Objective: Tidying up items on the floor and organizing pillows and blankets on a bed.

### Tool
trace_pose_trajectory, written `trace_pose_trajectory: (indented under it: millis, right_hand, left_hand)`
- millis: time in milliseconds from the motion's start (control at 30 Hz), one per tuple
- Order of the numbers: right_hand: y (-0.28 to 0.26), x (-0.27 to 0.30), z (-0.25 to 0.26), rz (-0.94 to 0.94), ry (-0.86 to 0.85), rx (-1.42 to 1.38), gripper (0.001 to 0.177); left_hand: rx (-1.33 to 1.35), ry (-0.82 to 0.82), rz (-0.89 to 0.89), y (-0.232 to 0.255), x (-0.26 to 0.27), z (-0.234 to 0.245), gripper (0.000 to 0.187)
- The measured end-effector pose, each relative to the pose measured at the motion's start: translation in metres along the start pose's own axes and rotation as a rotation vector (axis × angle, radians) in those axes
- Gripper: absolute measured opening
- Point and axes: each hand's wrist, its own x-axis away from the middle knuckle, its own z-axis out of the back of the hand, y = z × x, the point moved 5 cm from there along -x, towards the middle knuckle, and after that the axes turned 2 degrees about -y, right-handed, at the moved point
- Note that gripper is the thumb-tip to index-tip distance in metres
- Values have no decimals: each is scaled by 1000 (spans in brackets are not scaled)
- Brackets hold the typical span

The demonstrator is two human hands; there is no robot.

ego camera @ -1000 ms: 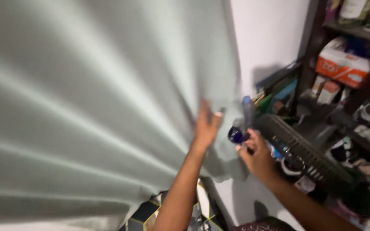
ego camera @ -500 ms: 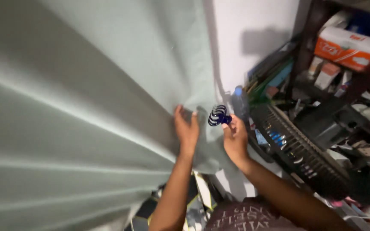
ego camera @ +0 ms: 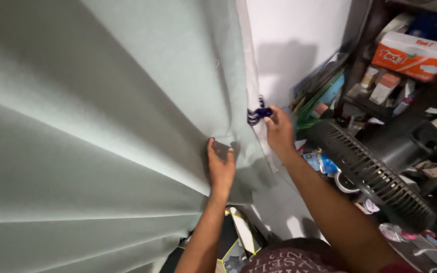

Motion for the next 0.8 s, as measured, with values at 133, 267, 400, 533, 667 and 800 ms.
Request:
trace_pose_trajectory:
  millis: [133,267,400,533,667,800]
  right_hand:
    - [-22,-4,2,42,-27,7,61]
    - [0,-3,2,-55,-14,-92,64]
    - [-14,7,12,-63,45,-142,77]
    - [63,76,21,-74,114,-67,44]
    - [81,159,-15,-152,-299,113,19]
    - [138,235,-60,133,-1264,462,17]
  left_hand:
    - [-22,-25,7,9,3,8,74]
    - [-18,-84,15,-8,5,-2,73]
    - [93,-190,-50,-11,19,-15,71]
    - [123,-213,-61,-37,30,-28,63]
    - [249,-342,-52,-91,77,-37,34]
    - [446,-290,290,-131,139,-34,26]
